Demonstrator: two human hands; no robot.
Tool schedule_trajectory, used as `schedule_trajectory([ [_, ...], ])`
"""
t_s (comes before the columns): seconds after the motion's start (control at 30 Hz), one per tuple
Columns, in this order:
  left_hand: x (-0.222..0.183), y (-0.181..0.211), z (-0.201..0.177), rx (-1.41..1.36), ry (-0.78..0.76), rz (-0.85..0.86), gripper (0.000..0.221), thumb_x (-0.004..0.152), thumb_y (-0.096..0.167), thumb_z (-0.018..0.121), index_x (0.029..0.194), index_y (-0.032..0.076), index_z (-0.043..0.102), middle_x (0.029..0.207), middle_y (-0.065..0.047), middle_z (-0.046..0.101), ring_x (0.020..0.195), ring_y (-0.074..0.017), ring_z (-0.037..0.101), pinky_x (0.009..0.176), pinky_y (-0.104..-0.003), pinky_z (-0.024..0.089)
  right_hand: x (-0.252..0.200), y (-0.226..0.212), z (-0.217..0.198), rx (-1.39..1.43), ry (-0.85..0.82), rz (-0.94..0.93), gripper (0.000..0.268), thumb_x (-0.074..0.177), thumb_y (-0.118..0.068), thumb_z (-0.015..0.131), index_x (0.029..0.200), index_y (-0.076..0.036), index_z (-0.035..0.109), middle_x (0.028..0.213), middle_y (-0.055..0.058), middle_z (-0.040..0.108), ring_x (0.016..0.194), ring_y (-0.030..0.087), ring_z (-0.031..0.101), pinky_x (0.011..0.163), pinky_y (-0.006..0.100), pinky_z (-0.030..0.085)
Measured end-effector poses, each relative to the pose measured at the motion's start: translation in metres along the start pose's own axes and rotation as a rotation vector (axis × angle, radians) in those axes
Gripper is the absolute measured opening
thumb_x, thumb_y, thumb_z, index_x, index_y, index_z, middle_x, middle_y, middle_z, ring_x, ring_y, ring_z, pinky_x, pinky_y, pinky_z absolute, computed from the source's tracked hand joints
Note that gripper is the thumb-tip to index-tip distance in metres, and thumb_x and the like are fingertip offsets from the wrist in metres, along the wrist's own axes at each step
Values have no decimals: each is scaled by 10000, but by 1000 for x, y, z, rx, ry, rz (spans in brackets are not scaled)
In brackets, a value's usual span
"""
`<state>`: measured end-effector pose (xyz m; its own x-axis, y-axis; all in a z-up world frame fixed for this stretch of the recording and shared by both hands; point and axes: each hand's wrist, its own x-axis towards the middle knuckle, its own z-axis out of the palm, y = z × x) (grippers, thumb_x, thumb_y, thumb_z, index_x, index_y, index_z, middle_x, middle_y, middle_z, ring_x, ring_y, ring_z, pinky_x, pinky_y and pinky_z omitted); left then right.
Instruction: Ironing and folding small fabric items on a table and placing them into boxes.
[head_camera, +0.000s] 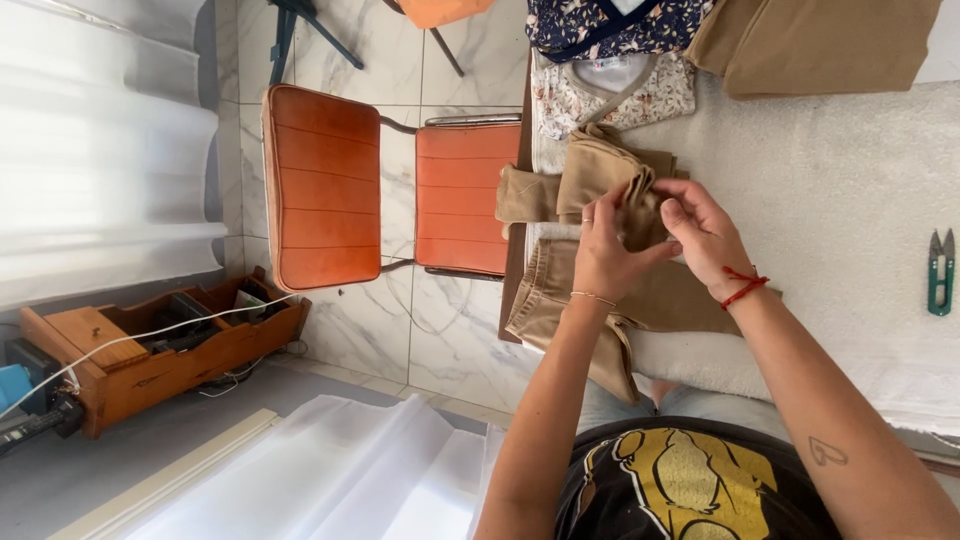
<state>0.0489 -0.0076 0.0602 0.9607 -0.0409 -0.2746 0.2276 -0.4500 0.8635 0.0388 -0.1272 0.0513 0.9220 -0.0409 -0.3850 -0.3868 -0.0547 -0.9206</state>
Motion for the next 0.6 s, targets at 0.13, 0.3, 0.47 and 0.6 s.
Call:
schedule_trajectory([
  [0.13, 6, -23, 5, 110, 87, -36, 673, 613, 129, 683, 1207, 102, 369, 1110, -159, 456, 1043, -367, 496, 895, -465, 426, 5, -15, -1, 200, -23, 76, 347, 895, -177, 427, 1242, -169, 423, 1003, 6, 539, 889, 78, 510, 755, 247, 473],
  [0.3, 13, -41, -9, 34, 382, -239, 452, 615, 305, 640, 1037, 235, 494, 799, -99, 635, 805, -303, 619, 729, -424, 502, 31, 47, -23, 80, 274, 180, 310, 841, -78, 544, 1127, -35, 430, 972, 158, 540, 841, 235, 570, 646, 324, 520],
  [0.47, 13, -5, -14, 44, 495, 57, 453, 594, 205, 645, 1033, 175, 539, 842, -91, 579, 830, -267, 597, 712, -363, 488, 19, -6, -10, 15, 324, 148, 361, 893, -409, 526, 1096, -113, 487, 1010, 57, 504, 971, 166, 485, 812, 365, 427],
  [0.6, 1, 37, -3, 187, -4, 315, 446, 692, 263, 587, 1107, 152, 469, 1040, -95, 548, 840, -292, 581, 627, -414, 458, 9, -13, -29, 718, -66, 189, 690, 661, -621, 534, 1210, -211, 451, 995, -6, 571, 873, 141, 540, 672, 323, 458],
])
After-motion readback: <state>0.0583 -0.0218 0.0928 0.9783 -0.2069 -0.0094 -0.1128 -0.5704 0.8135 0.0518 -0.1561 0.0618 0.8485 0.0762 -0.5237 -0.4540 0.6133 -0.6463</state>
